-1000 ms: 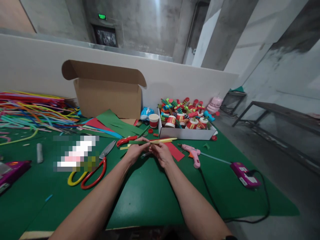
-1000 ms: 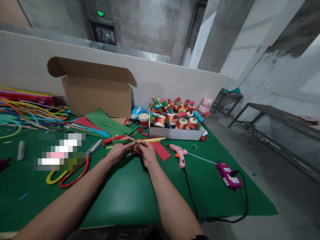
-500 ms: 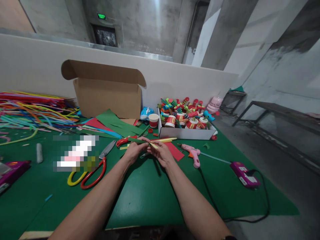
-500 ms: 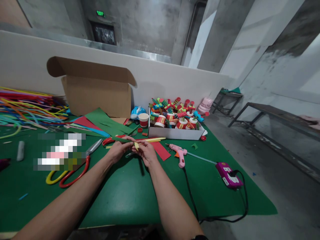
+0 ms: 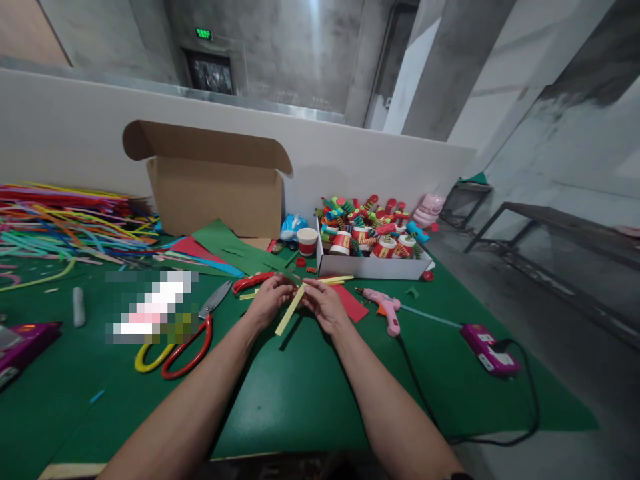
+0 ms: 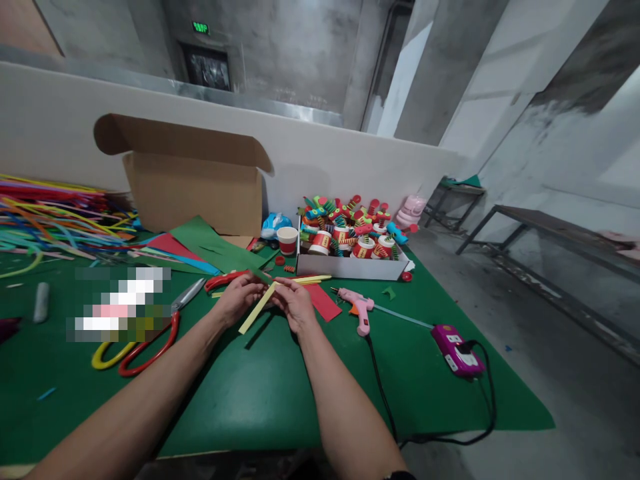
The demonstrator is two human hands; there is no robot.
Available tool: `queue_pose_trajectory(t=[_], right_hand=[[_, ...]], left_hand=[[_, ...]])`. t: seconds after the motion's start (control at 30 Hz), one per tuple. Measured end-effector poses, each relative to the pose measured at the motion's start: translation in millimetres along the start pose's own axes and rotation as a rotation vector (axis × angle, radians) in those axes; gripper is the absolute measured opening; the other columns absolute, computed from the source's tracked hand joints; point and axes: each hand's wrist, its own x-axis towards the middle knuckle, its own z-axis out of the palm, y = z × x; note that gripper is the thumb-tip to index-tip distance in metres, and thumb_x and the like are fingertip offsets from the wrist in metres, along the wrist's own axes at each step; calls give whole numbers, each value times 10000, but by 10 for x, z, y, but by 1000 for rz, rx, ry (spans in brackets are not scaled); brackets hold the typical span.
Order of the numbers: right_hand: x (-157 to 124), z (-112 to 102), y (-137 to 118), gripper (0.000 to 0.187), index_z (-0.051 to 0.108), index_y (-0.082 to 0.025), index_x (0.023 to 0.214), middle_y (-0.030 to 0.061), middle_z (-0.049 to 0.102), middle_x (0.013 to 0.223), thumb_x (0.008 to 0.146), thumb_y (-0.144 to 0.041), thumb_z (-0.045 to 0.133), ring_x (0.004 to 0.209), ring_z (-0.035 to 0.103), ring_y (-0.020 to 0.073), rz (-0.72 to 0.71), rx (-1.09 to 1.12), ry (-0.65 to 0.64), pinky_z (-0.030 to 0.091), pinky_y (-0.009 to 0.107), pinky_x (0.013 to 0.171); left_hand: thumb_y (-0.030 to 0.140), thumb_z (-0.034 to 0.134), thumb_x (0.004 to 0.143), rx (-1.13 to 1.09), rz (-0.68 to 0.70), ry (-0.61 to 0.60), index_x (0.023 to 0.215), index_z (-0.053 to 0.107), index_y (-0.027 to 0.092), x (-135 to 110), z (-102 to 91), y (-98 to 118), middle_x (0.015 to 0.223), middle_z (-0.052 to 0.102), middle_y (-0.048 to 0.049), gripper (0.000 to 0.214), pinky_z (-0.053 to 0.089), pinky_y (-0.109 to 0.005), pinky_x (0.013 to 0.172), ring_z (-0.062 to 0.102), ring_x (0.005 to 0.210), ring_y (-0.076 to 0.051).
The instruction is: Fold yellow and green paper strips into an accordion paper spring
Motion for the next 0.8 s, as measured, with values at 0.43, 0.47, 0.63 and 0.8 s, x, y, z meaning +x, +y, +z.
queue_pose_trajectory(t=[0.43, 0.47, 0.63, 0.8], right_hand=[[55, -10, 33, 239, 631, -188, 755, 1, 676, 703, 554, -209, 759, 681, 635, 138, -35, 126, 52, 520, 251, 638], [50, 0, 40, 244, 628, -187, 748, 3, 677, 696, 546, -209, 763, 677, 635, 139, -30, 121, 49, 516, 246, 623], [38, 33, 81, 247, 623, -173, 726, -6, 670, 687, 529, -181, 771, 651, 622, 103, -25, 124, 69, 491, 197, 623], [35, 41, 83, 235, 622, -174, 724, -24, 657, 668, 542, -180, 771, 629, 617, 91, -65, 167, 89, 507, 199, 647]], left_hand=[[377, 735, 583, 207, 45, -107, 825, 581, 178, -50, 66, 12, 765, 608, 1, 349, 446, -245, 646, 568, 711, -133], [390, 742, 574, 217, 48, -92, 816, 573, 178, -41, 66, -6, 750, 601, 7, 363, 443, -242, 640, 561, 695, -127], [353, 780, 532, 240, 86, -37, 840, 566, 182, 8, 41, -88, 751, 599, 13, 412, 449, -245, 665, 560, 690, -116], [358, 780, 539, 234, 75, -40, 916, 598, 173, 7, 41, -132, 857, 646, -34, 458, 464, -264, 684, 591, 741, -145]])
